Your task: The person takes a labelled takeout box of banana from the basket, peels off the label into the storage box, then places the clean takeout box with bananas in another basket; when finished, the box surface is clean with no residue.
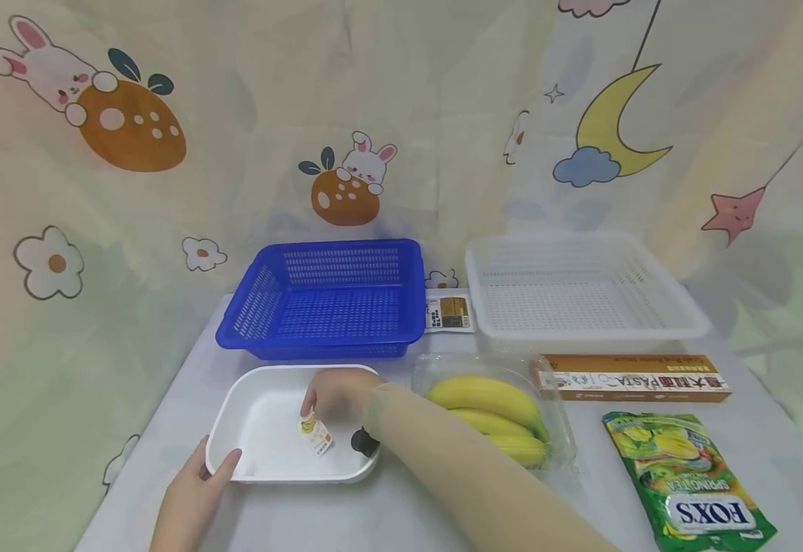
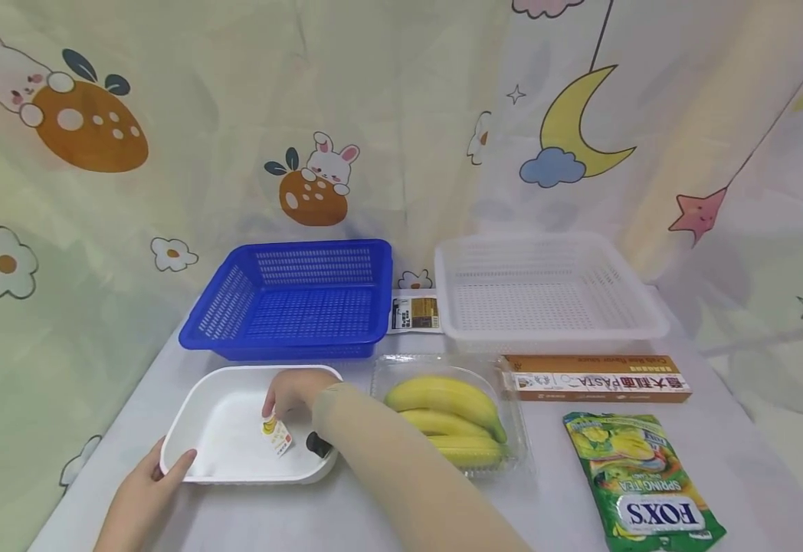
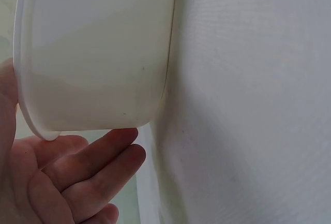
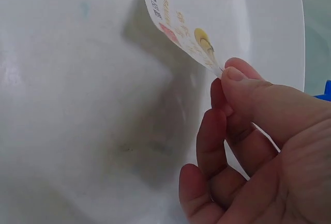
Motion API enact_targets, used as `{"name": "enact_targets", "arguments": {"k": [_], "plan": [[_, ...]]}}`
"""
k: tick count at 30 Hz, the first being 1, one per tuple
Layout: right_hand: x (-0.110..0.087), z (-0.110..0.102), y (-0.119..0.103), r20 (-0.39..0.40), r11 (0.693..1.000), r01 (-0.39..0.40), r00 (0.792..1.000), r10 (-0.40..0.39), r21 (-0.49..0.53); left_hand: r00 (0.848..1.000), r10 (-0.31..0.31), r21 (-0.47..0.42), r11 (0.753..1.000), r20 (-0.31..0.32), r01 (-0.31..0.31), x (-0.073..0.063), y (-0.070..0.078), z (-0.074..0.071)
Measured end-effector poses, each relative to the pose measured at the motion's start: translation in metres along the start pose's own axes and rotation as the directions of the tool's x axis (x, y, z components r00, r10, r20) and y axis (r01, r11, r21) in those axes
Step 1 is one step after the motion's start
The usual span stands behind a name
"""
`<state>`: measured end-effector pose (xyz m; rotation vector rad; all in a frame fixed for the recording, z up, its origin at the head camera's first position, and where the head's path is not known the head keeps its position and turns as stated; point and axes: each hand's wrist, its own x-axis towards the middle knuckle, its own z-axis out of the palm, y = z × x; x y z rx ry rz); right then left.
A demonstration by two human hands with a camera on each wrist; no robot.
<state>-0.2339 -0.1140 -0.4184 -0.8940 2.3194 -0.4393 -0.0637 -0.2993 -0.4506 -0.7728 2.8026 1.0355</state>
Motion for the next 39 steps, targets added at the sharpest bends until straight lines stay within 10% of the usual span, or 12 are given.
{"name": "enact_targets", "arguments": {"k": [23, 31, 39], "plan": [[0.000, -0.001, 0.004, 0.005, 1.000, -0.006, 1.000, 0.006, 0.008, 0.999, -0.007, 0.046, 0.999, 0.042, 0.005, 0.008, 0.005, 0.003], [-0.008, -0.025, -0.018, 0.037, 0.973, 0.196, 0.979, -0.202, 0.122, 0.999, 0.003, 0.060, 0.998, 0.039, -0.005, 0.003, 0.003, 0.000], [-0.063, -0.072, -0.012, -0.084, 0.908, 0.307, 0.952, -0.295, 0.286, 0.999, -0.012, 0.049, 0.999, -0.038, 0.014, -0.004, 0.005, -0.002]]}}
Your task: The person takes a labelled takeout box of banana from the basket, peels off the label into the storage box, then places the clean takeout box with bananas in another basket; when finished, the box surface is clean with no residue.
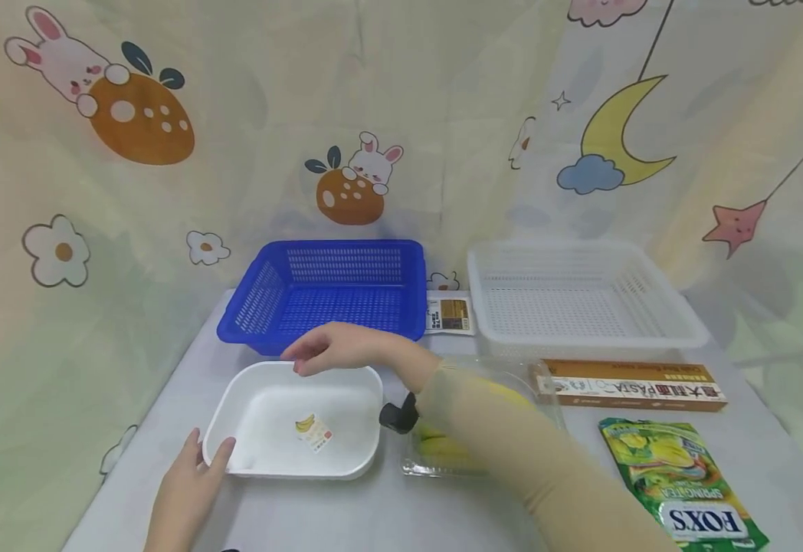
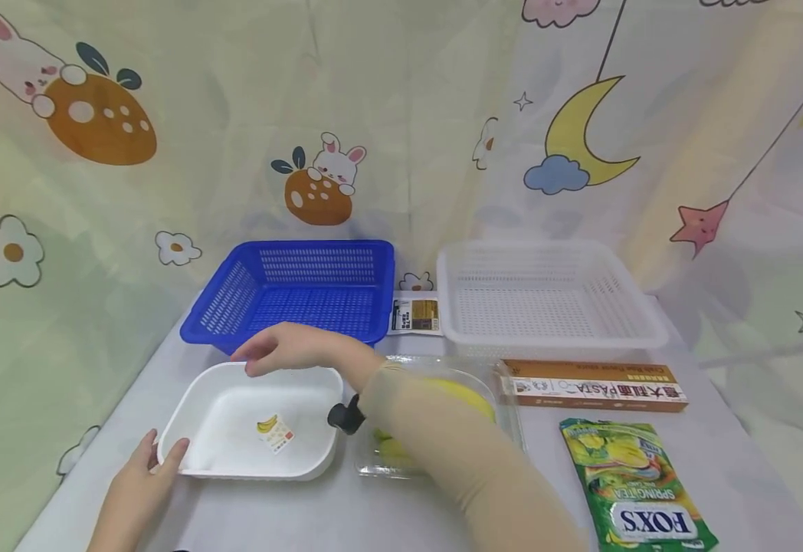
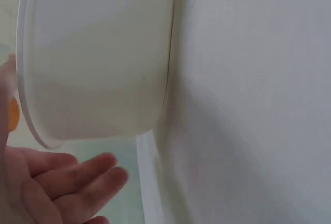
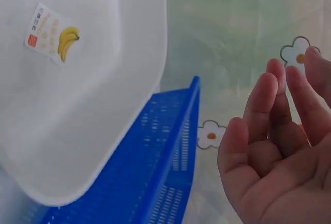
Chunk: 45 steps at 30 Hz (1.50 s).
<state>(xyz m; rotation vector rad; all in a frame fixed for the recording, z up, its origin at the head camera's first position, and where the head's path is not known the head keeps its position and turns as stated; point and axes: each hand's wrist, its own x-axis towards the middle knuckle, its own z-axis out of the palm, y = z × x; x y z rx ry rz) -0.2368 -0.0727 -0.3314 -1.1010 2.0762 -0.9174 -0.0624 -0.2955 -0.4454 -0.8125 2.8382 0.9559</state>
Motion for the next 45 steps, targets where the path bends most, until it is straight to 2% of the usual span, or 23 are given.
{"name": "enact_targets", "arguments": {"k": [3, 5, 9, 12, 16, 23, 29, 32, 36, 39, 41, 45], "plan": [[-0.024, -0.016, 0.006, -0.062, 0.999, 0.006, 0.998, -0.004, 0.040, 0.996, 0.017, -0.015, 1.000, -0.092, -0.019, -0.002, 0.007, 0.003], [-0.041, -0.026, 0.013, -0.102, 0.998, 0.001, 0.995, 0.005, 0.061, 0.985, 0.062, -0.022, 0.998, -0.162, -0.066, -0.004, 0.014, 0.006], [-0.078, -0.043, 0.029, -0.187, 0.996, -0.015, 0.982, 0.032, 0.092, 0.941, 0.184, -0.030, 0.979, -0.283, -0.200, -0.012, 0.034, 0.014], [-0.108, -0.052, 0.044, -0.254, 0.993, -0.031, 0.965, 0.059, 0.115, 0.902, 0.293, -0.009, 0.950, -0.316, -0.312, -0.016, 0.052, 0.019], [-0.146, -0.058, 0.063, -0.347, 0.993, -0.054, 0.934, 0.087, 0.103, 0.857, 0.416, 0.015, 0.901, -0.305, -0.433, -0.023, 0.072, 0.030], [-0.196, -0.060, 0.084, -0.502, 0.990, -0.142, 0.857, 0.114, -0.017, 0.773, 0.584, 0.028, 0.802, -0.249, -0.597, -0.029, 0.101, 0.055], [-0.227, -0.044, 0.097, -0.558, 0.980, -0.177, 0.824, 0.099, -0.088, 0.687, 0.706, 0.103, 0.706, -0.171, -0.700, -0.036, 0.123, 0.076], [-0.240, -0.034, 0.106, -0.591, 0.977, -0.175, 0.804, 0.070, -0.122, 0.658, 0.745, 0.131, 0.667, -0.111, -0.733, -0.040, 0.132, 0.085], [-0.256, -0.021, 0.118, -0.620, 0.971, -0.196, 0.782, 0.072, -0.134, 0.631, 0.773, 0.148, 0.632, -0.059, -0.761, -0.044, 0.141, 0.094], [-0.265, -0.013, 0.126, -0.630, 0.969, -0.215, 0.771, 0.092, -0.122, 0.624, 0.781, 0.164, 0.621, -0.040, -0.767, -0.045, 0.145, 0.099], [-0.268, -0.008, 0.130, -0.645, 0.965, -0.227, 0.759, 0.090, -0.133, 0.628, 0.777, 0.172, 0.623, -0.027, -0.763, -0.046, 0.149, 0.102], [-0.273, 0.004, 0.135, -0.681, 0.948, -0.257, 0.730, 0.064, -0.187, 0.650, 0.760, 0.174, 0.638, 0.012, -0.750, -0.047, 0.154, 0.108]]}}
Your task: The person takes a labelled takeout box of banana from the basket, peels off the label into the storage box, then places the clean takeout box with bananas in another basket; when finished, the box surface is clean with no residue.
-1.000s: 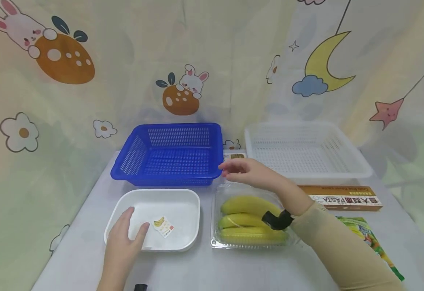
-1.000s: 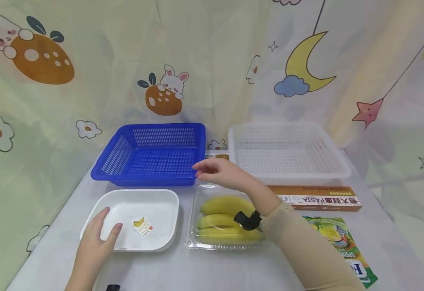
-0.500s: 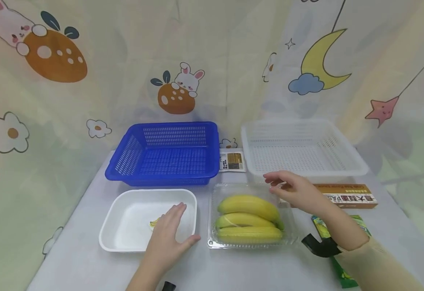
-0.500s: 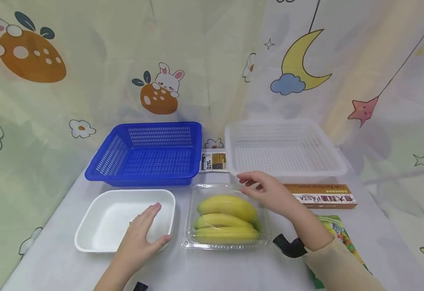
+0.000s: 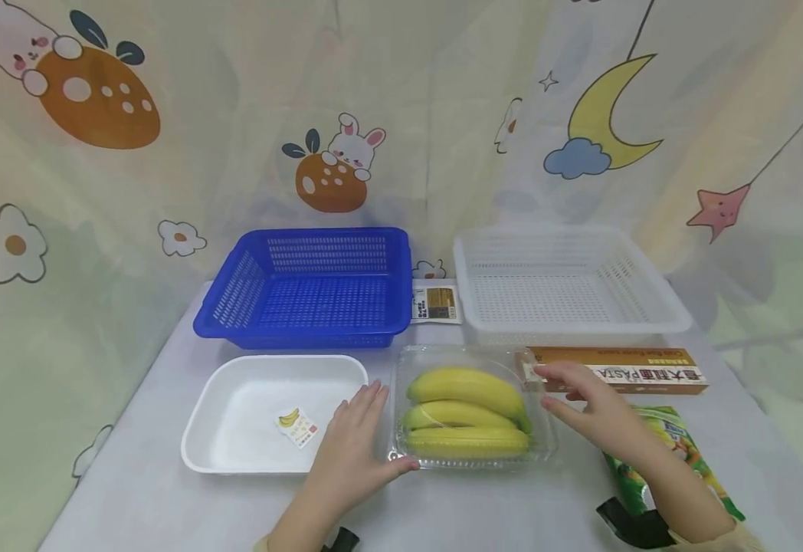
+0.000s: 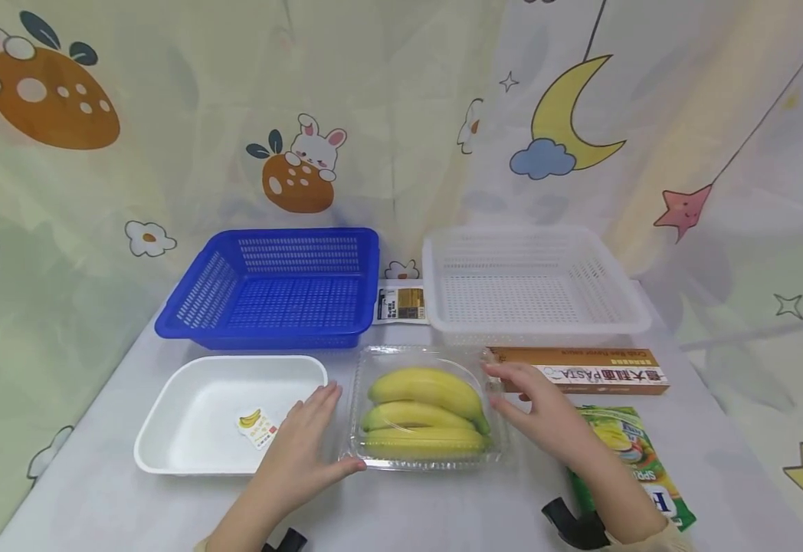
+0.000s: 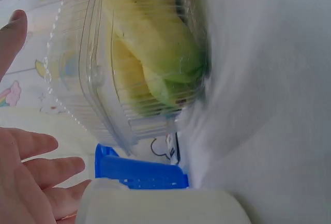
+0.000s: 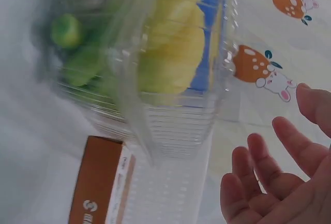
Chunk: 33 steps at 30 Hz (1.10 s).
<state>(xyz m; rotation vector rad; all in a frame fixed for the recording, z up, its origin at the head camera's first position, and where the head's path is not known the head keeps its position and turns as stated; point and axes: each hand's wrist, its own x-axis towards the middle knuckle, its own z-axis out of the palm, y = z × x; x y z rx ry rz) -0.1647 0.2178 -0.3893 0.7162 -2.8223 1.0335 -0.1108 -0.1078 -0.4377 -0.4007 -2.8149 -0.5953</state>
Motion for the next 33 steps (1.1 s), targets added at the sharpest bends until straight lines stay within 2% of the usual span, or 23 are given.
{"name": "enact_targets", "arguments": {"k": [3, 11, 19, 25, 33], "plan": [[-0.008, 0.006, 0.001, -0.015, 1.000, -0.009, 1.000, 0.009, -0.016, 1.000, -0.004, -0.005, 1.000, 0.031, 0.004, 0.004, 0.004, 0.003], [-0.022, 0.029, 0.006, 0.006, 0.997, -0.041, 0.999, 0.041, 0.062, 0.996, -0.021, 0.015, 1.000, 0.084, 0.020, 0.009, 0.008, 0.013], [-0.028, 0.046, 0.012, 0.096, 0.993, -0.060, 0.994, 0.051, 0.102, 0.997, -0.026, -0.003, 1.000, 0.069, 0.026, 0.012, 0.008, 0.021], [-0.030, 0.055, 0.012, 0.077, 0.987, -0.112, 0.992, 0.103, 0.120, 0.997, -0.053, -0.032, 0.998, 0.060, 0.055, 0.013, 0.009, 0.023], [-0.030, 0.059, 0.012, 0.050, 0.983, -0.133, 0.991, 0.127, 0.127, 0.997, -0.043, -0.022, 0.999, 0.068, 0.044, 0.013, 0.008, 0.022]]}}
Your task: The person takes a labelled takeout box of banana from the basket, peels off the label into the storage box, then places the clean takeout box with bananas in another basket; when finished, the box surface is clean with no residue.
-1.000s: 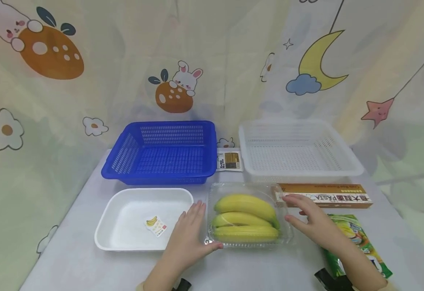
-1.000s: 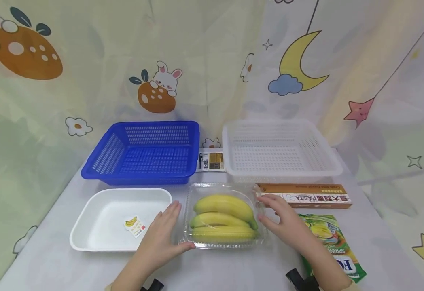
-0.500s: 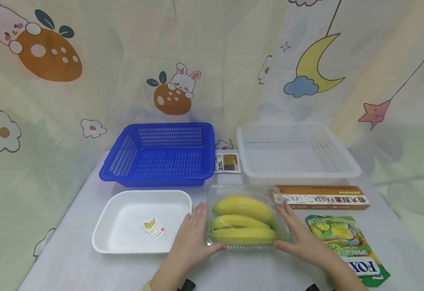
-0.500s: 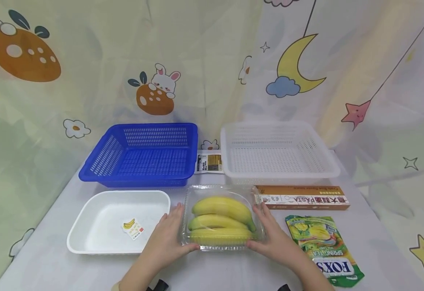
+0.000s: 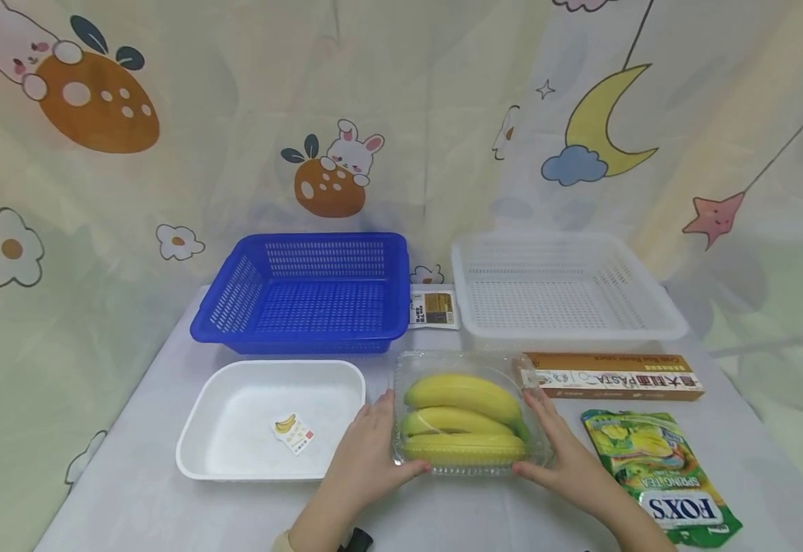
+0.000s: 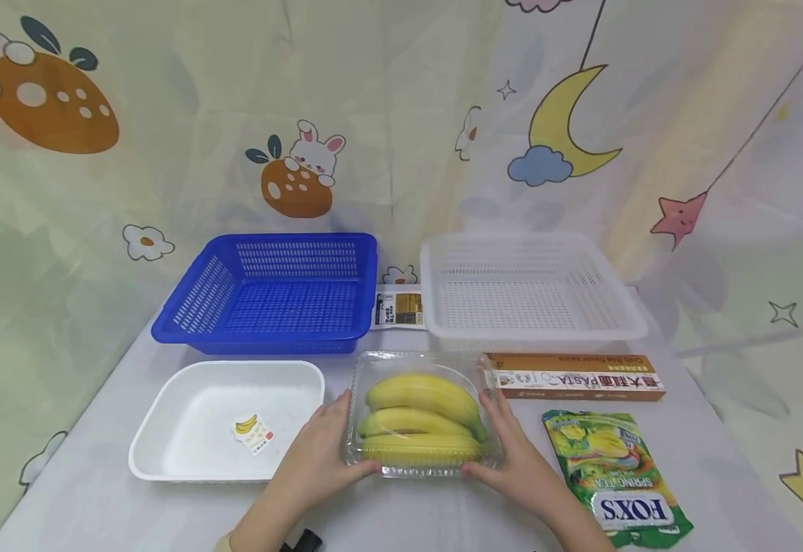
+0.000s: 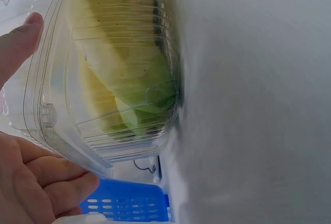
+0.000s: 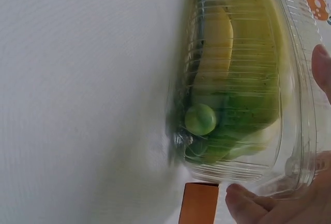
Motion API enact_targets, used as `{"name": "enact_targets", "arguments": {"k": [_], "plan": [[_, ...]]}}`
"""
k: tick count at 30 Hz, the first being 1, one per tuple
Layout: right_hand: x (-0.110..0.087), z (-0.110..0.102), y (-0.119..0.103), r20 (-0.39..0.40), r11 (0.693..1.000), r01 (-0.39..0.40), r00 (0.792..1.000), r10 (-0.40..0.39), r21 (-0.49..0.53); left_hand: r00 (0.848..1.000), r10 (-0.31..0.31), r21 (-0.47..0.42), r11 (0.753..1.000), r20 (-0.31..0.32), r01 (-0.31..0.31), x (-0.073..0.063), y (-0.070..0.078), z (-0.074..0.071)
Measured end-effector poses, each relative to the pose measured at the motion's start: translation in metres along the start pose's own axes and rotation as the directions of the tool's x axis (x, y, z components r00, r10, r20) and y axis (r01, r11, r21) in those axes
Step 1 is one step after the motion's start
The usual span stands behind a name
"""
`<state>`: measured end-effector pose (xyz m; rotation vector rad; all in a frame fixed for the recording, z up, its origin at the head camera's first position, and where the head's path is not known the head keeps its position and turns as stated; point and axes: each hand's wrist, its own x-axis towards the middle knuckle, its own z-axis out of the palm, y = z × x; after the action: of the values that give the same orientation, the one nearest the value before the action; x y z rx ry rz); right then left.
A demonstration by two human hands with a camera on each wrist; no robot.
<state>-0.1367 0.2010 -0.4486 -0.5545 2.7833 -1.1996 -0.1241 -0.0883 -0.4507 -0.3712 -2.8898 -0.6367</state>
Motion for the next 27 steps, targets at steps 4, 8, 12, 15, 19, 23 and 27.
{"name": "enact_targets", "arguments": {"k": [4, 8, 12, 15, 19, 23, 27], "plan": [[0.001, 0.000, 0.000, -0.006, 1.000, 0.003, 1.000, -0.003, 0.003, 1.000, -0.014, -0.002, 1.000, 0.013, 0.014, 0.000, 0.001, -0.001], [0.000, 0.000, -0.001, -0.018, 1.000, 0.007, 1.000, -0.007, -0.002, 1.000, -0.008, 0.000, 1.000, 0.022, 0.008, 0.001, 0.002, -0.002], [-0.002, 0.000, -0.002, -0.030, 1.000, 0.015, 0.999, -0.015, 0.001, 1.000, 0.005, 0.003, 1.000, 0.018, -0.005, 0.000, 0.003, -0.003], [-0.003, -0.001, -0.003, -0.034, 1.000, 0.018, 0.999, -0.018, 0.005, 1.000, 0.006, 0.003, 1.000, 0.016, -0.006, 0.000, 0.004, -0.004], [-0.005, -0.003, -0.007, -0.041, 1.000, 0.016, 0.999, -0.016, -0.001, 1.000, 0.012, -0.002, 1.000, 0.004, -0.012, -0.002, 0.005, -0.006], [-0.007, -0.005, -0.012, -0.043, 1.000, 0.013, 0.999, -0.014, -0.009, 1.000, 0.011, -0.029, 1.000, 0.002, -0.011, -0.003, 0.008, -0.011], [-0.009, -0.007, -0.017, -0.045, 0.999, 0.004, 0.999, -0.006, -0.036, 1.000, -0.017, -0.076, 0.997, 0.026, 0.019, -0.006, 0.010, -0.016]]}}
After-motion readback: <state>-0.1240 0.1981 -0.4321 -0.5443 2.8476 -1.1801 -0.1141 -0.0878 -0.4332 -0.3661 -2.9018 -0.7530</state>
